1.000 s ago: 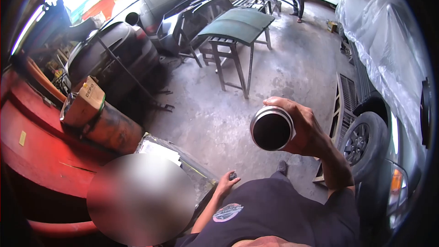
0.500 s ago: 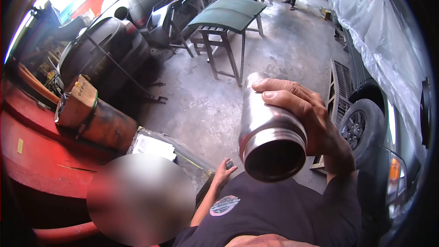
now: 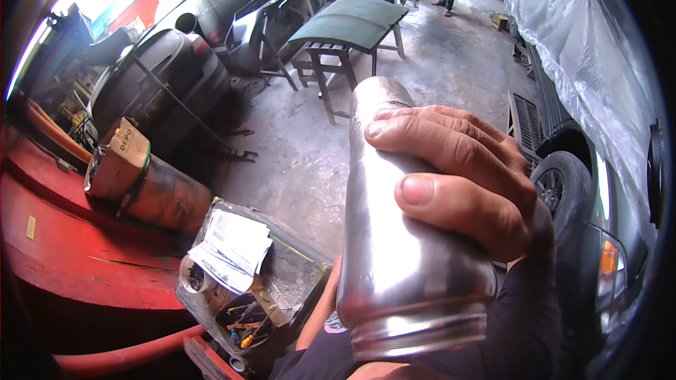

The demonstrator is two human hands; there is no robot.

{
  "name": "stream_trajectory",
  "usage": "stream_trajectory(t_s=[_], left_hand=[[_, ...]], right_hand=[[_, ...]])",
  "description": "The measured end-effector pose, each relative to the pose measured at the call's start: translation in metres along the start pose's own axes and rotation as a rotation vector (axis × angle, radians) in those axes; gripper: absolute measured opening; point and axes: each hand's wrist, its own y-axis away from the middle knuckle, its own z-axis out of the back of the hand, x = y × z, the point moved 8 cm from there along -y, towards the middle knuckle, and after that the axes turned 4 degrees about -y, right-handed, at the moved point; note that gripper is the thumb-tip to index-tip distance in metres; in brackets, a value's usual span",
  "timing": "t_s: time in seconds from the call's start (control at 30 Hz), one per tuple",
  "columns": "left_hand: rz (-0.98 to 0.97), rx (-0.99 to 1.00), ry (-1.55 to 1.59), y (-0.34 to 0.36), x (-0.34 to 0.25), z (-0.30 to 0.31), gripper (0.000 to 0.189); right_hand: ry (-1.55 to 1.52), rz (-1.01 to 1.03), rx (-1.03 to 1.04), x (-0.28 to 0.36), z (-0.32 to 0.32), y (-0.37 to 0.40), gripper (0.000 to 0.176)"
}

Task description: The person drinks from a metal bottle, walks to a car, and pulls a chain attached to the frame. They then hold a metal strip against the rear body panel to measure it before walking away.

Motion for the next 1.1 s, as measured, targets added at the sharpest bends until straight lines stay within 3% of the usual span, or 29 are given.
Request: stream_trajectory(t_s=[0.1,0.27,0.33,0.43,0.57,0.93,1.07,1.1], left_hand=[[0.001,-0.03,0.109,0.0,0.007,-0.001,0.084],[0.022,-0.031,0.307,0.009,-0.007,-0.003,0.081],[-0.088,-0.061,0.084,0.003,-0.009,0.004,0.08],[-0.115,-0.061,0.016,-0.007,0.002,0.006,0.079],[-0.113,-0.079,0.084,-0.014,0.011,0.008,0.077],[-0.165,-0.136,-0.134,-0.029,0.002,0.012,0.069],[-0.181,-0.187,-0.209,-0.036,0.025,0.024,0.067],[-0.232,-0.017,0.024,-0.04,0.036,0.024,0.069]], right_hand=[[0.092,0.108,-0.07,0.007,-0.005,0.0,0.042],[0.09,0.096,-0.073,0.015,-0.004,-0.009,0.042],[0.095,0.097,-0.086,0.019,-0.006,-0.011,0.043],[0.133,0.041,-0.079,0.025,-0.007,-0.022,0.043],[0.168,0.017,-0.067,0.03,-0.006,-0.029,0.044],[0.24,0.074,-0.038,0.045,0.002,-0.05,0.048],[0.263,0.046,-0.007,0.049,0.005,-0.056,0.05],[0.269,0.048,-0.014,0.05,0.005,-0.059,0.05]])
